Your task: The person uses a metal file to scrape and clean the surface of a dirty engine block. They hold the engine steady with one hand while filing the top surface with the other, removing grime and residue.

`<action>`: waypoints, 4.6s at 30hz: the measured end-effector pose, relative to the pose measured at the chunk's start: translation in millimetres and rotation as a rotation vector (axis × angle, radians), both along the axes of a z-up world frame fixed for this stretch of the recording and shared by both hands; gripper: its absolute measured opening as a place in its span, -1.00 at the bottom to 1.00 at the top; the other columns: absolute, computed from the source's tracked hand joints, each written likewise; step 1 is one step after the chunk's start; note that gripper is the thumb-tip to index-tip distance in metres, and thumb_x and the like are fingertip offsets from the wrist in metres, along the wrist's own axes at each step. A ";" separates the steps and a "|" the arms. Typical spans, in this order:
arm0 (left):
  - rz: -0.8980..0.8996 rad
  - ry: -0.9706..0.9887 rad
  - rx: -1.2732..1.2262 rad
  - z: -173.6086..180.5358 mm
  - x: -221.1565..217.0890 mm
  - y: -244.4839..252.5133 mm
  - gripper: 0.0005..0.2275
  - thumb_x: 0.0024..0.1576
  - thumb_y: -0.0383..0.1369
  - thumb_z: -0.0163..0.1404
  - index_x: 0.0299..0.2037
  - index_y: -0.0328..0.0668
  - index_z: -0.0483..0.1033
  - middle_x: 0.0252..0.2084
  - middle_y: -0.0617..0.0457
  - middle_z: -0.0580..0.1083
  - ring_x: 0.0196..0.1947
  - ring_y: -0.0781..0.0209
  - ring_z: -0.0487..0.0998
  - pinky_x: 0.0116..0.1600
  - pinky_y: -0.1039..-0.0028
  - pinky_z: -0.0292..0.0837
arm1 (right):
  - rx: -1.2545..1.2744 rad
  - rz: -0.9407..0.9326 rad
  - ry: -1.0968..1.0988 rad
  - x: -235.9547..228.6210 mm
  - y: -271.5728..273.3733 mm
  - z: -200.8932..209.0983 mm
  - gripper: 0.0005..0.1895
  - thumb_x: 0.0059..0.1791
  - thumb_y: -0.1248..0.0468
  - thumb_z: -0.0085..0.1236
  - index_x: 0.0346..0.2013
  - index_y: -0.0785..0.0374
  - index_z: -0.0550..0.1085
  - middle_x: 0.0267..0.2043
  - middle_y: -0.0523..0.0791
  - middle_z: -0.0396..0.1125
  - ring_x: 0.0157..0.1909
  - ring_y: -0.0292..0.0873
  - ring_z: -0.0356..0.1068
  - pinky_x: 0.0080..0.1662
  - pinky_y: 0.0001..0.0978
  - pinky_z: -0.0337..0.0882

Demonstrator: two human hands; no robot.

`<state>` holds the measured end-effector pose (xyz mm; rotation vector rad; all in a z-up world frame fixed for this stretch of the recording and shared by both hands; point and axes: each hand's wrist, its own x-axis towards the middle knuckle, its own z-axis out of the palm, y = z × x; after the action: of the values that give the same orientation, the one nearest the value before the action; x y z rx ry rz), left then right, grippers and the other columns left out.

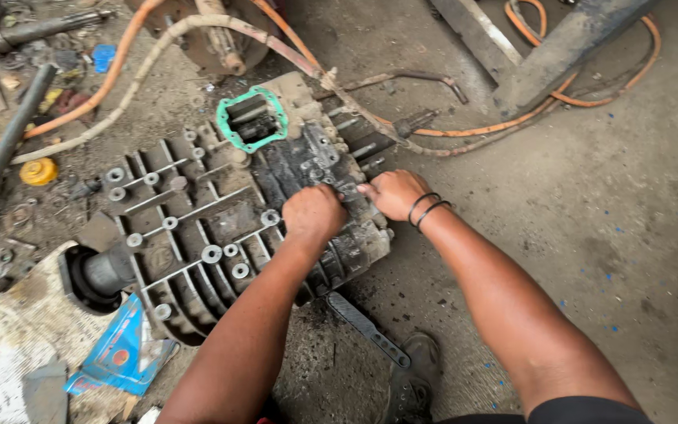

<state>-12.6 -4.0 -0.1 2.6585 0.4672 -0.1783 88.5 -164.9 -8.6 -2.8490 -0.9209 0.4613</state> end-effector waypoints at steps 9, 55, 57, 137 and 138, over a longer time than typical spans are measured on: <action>0.001 0.022 -0.030 0.6 -3.5 -3.0 -0.66 0.22 -0.13 -0.04 -0.16 -0.27 0.63 -0.12 -0.25 0.60 -0.05 -0.19 0.63 0.07 0.13 0.52 | 0.044 -0.030 0.013 -8.4 -6.4 3.3 -0.44 0.10 -0.15 -0.13 -0.36 0.23 0.59 -0.27 0.14 0.48 -0.13 0.28 0.45 -0.02 0.14 0.40; 0.004 0.119 -0.024 11.3 -14.6 -2.5 -0.63 0.29 -0.07 -0.10 -0.18 -0.20 0.64 -0.17 -0.24 0.62 -0.11 -0.16 0.67 0.00 0.12 0.55 | -0.171 -0.011 -0.006 -20.6 0.3 17.8 -0.37 0.17 -0.19 -0.28 -0.34 0.18 0.59 -0.35 0.06 0.53 -0.24 0.09 0.57 -0.11 0.02 0.51; 0.023 0.073 -0.017 7.5 -9.4 -1.8 -0.64 0.28 -0.08 -0.09 -0.19 -0.19 0.65 -0.16 -0.24 0.61 -0.11 -0.18 0.67 0.00 0.12 0.55 | -0.098 -0.021 -0.077 -12.5 6.3 16.0 -0.42 0.13 -0.17 -0.21 -0.36 0.15 0.61 -0.34 0.06 0.51 -0.24 0.14 0.52 -0.13 0.07 0.48; -0.462 0.493 0.453 51.0 -92.8 27.0 0.01 0.19 0.26 -0.17 0.49 -0.33 -0.56 0.58 -0.21 -0.48 0.57 -0.08 -0.49 0.55 0.21 -0.51 | 0.091 0.128 -0.175 14.2 -20.9 -25.2 -0.51 0.18 -0.08 -0.17 -0.42 0.13 0.50 -0.50 0.00 0.42 -0.43 0.08 0.46 -0.33 -0.03 0.47; -0.470 0.520 0.450 55.3 -93.2 27.3 0.03 0.18 0.25 -0.14 0.50 -0.32 -0.56 0.58 -0.21 -0.48 0.58 -0.07 -0.48 0.56 0.22 -0.50 | 0.155 0.145 -0.246 16.2 -14.8 -25.0 -0.56 0.14 -0.07 -0.11 -0.42 0.11 0.51 -0.50 0.00 0.42 -0.43 0.09 0.45 -0.32 0.00 0.44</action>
<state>-105.7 23.4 55.2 3.1131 0.0126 -1.0310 104.7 -179.7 -33.6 -2.7493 -1.1541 0.0463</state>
